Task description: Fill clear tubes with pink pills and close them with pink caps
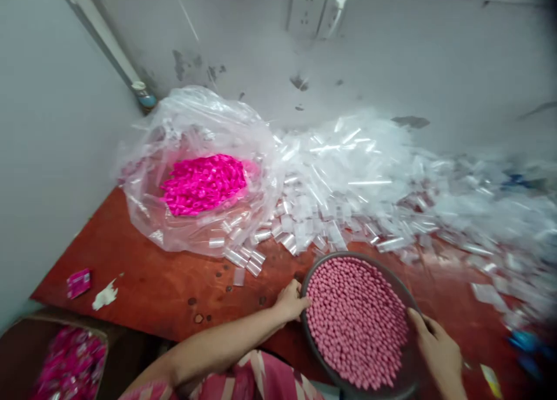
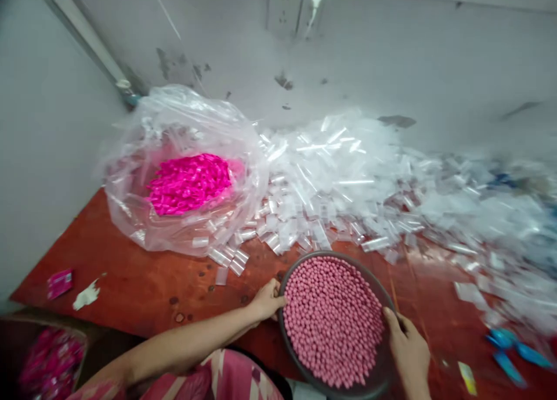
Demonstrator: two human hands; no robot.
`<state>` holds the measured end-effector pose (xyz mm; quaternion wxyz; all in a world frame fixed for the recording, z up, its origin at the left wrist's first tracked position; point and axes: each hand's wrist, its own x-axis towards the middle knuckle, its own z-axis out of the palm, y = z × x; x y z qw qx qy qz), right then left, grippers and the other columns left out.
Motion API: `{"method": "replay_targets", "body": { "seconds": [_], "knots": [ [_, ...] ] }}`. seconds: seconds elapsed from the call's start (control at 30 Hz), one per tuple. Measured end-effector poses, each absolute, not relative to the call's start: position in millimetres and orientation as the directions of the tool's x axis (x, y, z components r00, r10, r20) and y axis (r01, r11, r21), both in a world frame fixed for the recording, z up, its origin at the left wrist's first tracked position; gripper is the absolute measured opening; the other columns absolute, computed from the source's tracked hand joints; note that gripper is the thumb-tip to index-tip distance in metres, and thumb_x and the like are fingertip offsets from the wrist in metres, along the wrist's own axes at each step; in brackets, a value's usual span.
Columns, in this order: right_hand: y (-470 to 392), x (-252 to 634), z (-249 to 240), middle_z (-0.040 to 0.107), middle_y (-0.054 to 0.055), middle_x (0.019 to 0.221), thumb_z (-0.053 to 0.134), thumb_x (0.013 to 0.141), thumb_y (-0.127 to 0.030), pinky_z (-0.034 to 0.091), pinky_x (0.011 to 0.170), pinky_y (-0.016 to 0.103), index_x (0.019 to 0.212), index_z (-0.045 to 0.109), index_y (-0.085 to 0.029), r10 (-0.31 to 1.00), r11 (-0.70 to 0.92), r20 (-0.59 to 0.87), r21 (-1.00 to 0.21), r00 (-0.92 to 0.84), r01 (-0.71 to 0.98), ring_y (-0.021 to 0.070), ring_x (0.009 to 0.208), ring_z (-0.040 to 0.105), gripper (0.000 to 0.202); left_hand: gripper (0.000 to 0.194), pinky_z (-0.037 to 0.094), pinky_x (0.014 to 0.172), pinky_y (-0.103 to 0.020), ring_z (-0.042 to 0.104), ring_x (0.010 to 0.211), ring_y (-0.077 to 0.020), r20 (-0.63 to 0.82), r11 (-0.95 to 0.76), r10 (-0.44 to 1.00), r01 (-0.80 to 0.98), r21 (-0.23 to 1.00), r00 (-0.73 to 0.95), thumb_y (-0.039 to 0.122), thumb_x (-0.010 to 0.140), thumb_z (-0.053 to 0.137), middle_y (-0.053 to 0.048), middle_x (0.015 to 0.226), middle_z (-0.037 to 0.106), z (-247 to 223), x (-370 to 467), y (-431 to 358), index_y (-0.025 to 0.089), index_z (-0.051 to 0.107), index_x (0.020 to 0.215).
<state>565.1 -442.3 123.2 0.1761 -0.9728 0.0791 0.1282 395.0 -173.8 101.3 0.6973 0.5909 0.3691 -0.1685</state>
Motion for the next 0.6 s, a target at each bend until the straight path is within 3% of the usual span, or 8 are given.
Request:
{"method": "replay_targets", "body": {
  "seconds": [0.13,0.27,0.43,0.6],
  "knots": [
    [-399.5,546.5,137.1,0.067,0.011,0.08,0.051,0.058,-0.06,0.045,0.068,0.041,0.074,0.064,-0.022,-0.083,-0.859,-0.301,-0.461,0.95,-0.221,0.034,0.083,0.058,0.043,0.026,0.037,0.037,-0.018,0.048,0.045,-0.0094,-0.669,0.358,0.292,0.571,0.739,0.683,0.039,0.066,0.058,0.005,0.058,0.049,125.6,359.7,-137.0,0.02,0.043,0.075],
    [-309.8,517.8,150.3,0.065,0.008,0.085,0.052,0.063,-0.055,0.044,0.072,0.035,0.084,0.062,-0.016,0.114,-0.705,-0.302,-0.696,0.947,-0.137,0.0284,0.084,0.057,0.045,0.03,0.041,0.056,-0.022,0.051,0.062,-0.0129,-0.493,0.324,0.648,0.375,0.869,0.58,0.048,0.073,0.048,0.002,0.065,0.052,167.6,313.0,-84.3,0.019,0.048,0.068],
    [-182.2,456.1,160.3,0.063,0.006,0.086,0.048,0.073,-0.046,0.042,0.072,0.032,0.09,0.059,-0.018,0.508,-0.448,-0.272,-0.894,0.817,-0.019,0.0224,0.081,0.055,0.034,0.032,0.039,0.058,-0.023,0.048,0.063,-0.0139,-0.341,0.258,0.924,0.376,0.89,0.173,0.05,0.072,0.049,0.003,0.064,0.052,201.8,223.5,-19.6,0.018,0.051,0.067],
    [-99.8,373.8,139.4,0.063,0.004,0.091,0.045,0.079,-0.035,0.042,0.076,0.032,0.096,0.059,-0.021,0.797,-0.255,-0.243,-0.965,0.553,-0.056,0.0202,0.084,0.054,0.026,0.027,0.039,0.058,-0.025,0.05,0.063,-0.016,-0.192,0.307,0.943,0.488,0.817,-0.271,0.045,0.064,0.058,0.006,0.066,0.058,199.9,114.5,17.9,0.019,0.057,0.068]
  ]
}}
